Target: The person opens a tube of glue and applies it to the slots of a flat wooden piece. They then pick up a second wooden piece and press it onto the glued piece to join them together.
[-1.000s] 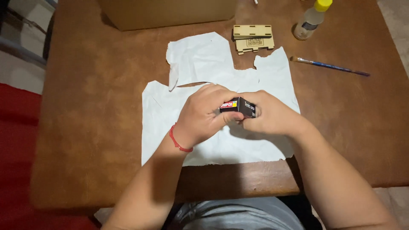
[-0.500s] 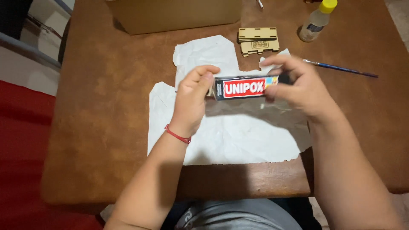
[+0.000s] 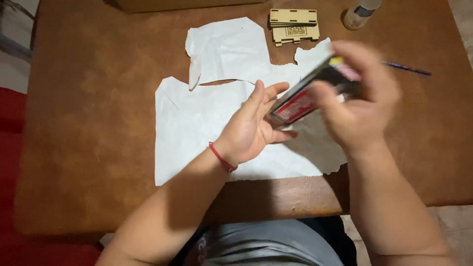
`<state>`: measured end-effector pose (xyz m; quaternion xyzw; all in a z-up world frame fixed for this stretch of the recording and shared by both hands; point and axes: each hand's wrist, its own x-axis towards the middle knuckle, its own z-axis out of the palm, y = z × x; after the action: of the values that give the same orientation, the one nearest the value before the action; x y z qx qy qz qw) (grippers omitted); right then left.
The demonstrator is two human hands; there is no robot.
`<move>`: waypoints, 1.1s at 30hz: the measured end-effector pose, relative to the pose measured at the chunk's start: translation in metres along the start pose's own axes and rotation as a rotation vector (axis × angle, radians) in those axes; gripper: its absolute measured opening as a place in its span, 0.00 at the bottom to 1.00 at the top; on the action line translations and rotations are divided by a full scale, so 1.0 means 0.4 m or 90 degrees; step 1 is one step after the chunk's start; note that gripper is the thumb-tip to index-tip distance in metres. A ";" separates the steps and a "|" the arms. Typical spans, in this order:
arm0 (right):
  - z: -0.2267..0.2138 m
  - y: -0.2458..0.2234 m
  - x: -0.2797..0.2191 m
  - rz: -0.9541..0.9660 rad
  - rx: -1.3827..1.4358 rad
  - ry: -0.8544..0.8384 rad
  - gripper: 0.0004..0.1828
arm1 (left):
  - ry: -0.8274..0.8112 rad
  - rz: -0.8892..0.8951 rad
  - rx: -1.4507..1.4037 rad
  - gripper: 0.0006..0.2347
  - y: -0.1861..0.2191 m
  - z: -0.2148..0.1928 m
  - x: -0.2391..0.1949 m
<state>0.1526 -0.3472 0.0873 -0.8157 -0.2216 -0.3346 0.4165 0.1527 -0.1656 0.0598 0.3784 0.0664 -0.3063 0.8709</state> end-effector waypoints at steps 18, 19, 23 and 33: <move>0.091 0.047 0.064 0.804 0.569 0.151 0.17 | 0.153 0.545 0.735 0.16 0.003 -0.005 -0.051; 0.092 0.048 0.062 0.805 0.571 0.151 0.17 | 0.154 0.544 0.737 0.16 0.009 -0.010 -0.050; 0.084 0.056 0.059 0.753 0.579 0.107 0.13 | 0.044 0.784 0.922 0.10 0.029 -0.021 -0.048; 0.102 0.087 0.031 0.766 0.688 -0.036 0.18 | 0.088 0.810 0.986 0.06 0.039 -0.053 -0.040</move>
<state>0.1979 -0.3316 0.0602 -0.4892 0.1140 0.1212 0.8562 0.1516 -0.1348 0.0598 0.8228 -0.3154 0.2798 0.3810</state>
